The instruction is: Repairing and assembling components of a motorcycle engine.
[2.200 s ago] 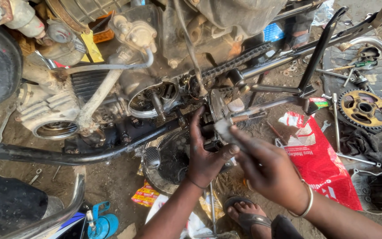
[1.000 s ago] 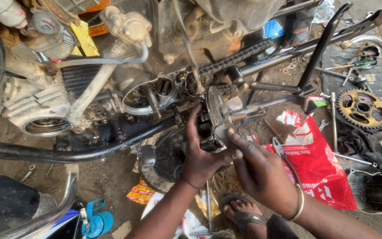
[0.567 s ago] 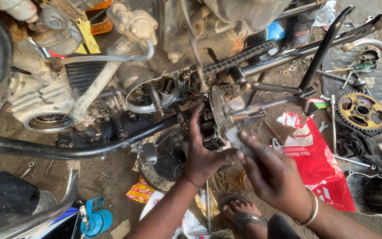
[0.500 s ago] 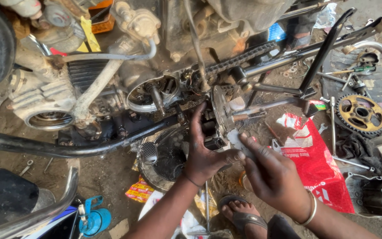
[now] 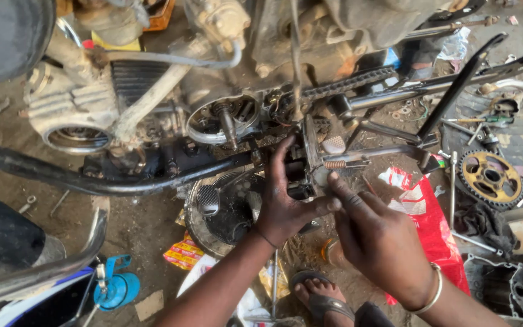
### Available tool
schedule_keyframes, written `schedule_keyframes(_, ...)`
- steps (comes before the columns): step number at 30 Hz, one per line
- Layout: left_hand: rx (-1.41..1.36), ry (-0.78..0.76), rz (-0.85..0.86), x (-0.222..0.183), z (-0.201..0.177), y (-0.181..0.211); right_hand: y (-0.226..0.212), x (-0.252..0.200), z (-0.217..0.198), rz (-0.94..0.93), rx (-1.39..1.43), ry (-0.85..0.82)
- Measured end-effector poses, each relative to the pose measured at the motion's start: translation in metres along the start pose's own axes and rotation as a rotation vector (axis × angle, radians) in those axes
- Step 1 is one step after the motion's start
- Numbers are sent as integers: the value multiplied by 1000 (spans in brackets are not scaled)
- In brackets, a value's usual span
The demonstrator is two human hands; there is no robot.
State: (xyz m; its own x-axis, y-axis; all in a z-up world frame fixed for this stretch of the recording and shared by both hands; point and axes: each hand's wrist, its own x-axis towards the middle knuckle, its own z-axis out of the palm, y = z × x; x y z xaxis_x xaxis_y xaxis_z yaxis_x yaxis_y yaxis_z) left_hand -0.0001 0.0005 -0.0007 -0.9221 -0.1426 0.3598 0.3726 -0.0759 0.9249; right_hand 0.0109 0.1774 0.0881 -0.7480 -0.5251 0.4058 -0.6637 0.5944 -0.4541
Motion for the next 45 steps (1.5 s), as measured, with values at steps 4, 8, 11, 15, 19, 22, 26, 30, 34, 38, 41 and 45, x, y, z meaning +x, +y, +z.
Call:
schedule_keyframes(4,70,59,71,-1,2,0,-5,12,-5,-69,-113,-25)
schedule_keyframes(8,271,91,135,-3,0,-9,-10,16,-13,-130,-127,-17)
schedule_keyframes(11,394,101,177,-1,0,-11,-1,0,-10,-117,-122,36)
schedule_keyframes(15,401,112,212,-4,1,-10,25,-24,-5,-40,46,90)
schedule_keyframes(19,537,116,361,-1,0,-15,34,-25,-14,139,469,-144)
schedule_keyframes(22,553,101,345,-2,1,-12,26,-17,-20,193,355,-272)
schedule_keyframes(26,415,85,171,-4,4,-8,0,12,-27,207,189,-322)
schedule_keyframes(30,668,144,178,1,5,17,12,12,-30,-72,173,-238)
schedule_keyframes(34,783,115,70,3,8,23,-4,28,-47,44,130,-389)
schedule_keyframes(38,798,91,55,5,12,19,-1,36,-59,149,-120,-522)
schedule_keyframes(41,821,146,61,5,17,23,-4,39,-61,31,-115,-391)
schedule_keyframes(45,785,111,-35,6,20,29,-7,37,-61,112,-185,-444)
